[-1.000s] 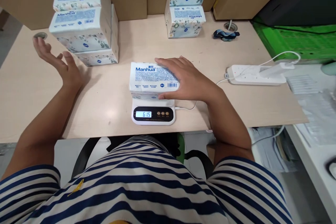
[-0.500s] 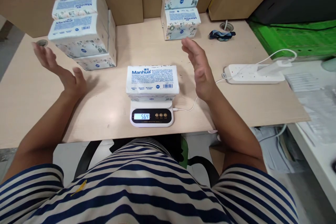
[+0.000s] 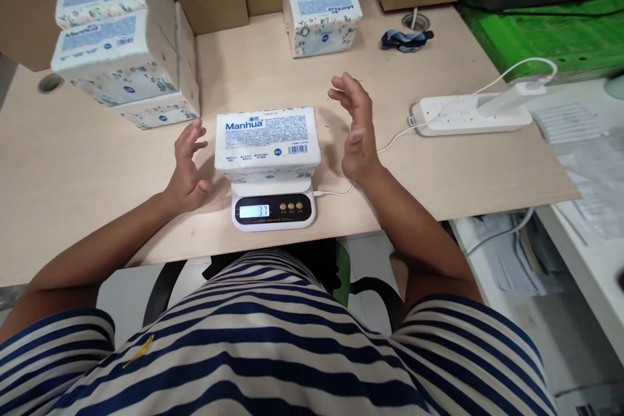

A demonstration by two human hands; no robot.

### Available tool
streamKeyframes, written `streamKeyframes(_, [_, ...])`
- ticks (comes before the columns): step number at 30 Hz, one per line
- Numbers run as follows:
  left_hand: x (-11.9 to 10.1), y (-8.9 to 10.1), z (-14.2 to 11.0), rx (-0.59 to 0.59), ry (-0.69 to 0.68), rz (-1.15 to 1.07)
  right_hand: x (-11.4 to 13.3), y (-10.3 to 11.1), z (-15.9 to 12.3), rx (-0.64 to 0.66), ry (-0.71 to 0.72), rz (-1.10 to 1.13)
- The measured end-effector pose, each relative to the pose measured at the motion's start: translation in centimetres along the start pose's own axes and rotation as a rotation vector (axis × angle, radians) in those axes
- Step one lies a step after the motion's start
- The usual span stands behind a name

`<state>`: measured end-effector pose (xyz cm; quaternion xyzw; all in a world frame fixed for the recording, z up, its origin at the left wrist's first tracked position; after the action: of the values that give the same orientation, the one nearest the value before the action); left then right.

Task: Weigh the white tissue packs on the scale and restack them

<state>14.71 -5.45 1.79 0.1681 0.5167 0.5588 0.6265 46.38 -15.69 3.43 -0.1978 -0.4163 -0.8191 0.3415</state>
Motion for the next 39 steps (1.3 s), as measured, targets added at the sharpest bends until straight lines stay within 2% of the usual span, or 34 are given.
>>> streamKeyframes(8, [0.3, -1.0, 0.2, 0.094, 0.023, -0.151, 1.9, 0.5, 0.0, 0.011, 0.096, 0.092])
streamKeyframes(13, [0.5, -0.9, 0.3, 0.081, 0.013, -0.177, 0.6, 0.4, -0.1, 0.021, -0.038, -0.022])
streamKeyframes(18, [0.2, -0.8, 0.4, 0.072, -0.028, -0.186, 1.0, 0.8, 0.0, -0.004, 0.004, 0.014])
streamKeyframes(21, [0.2, -0.7, 0.5, 0.062, -0.037, -0.187, 0.4, 0.5, 0.1, 0.053, -0.123, -0.066])
streamKeyframes(23, [0.3, -0.8, 0.5, 0.061, -0.037, -0.183, 0.2, 0.4, 0.0, 0.076, -0.149, -0.059])
streamKeyframes(27, [0.3, -0.9, 0.5, 0.062, -0.056, -0.198, 0.7, 0.7, 0.0, 0.04, 0.051, 0.081])
streamKeyframes(32, [0.4, -0.6, 0.4, 0.053, -0.009, -0.234, -0.2, -0.3, 0.0, 0.111, 0.047, 0.025])
streamKeyframes(37, [-0.1, -0.7, 0.1, 0.081, 0.024, -0.277, 2.9, -2.6, -0.3, 0.299, 0.198, -0.231])
streamKeyframes(39, [-0.2, -0.8, 0.1, 0.105, 0.061, -0.266, 4.4, -2.9, -0.4, 0.272, 0.255, -0.309])
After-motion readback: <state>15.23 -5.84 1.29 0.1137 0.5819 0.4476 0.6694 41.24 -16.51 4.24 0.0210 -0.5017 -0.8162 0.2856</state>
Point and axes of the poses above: each hand's wrist, its own z-axis towards the middle knuckle, its own y-axis out of the back of the hand, x = y × z, the point moved 10 cm from there along z, towards the middle knuckle, and after that the axes turned 9 degrees about x, right-handed, at the moved point
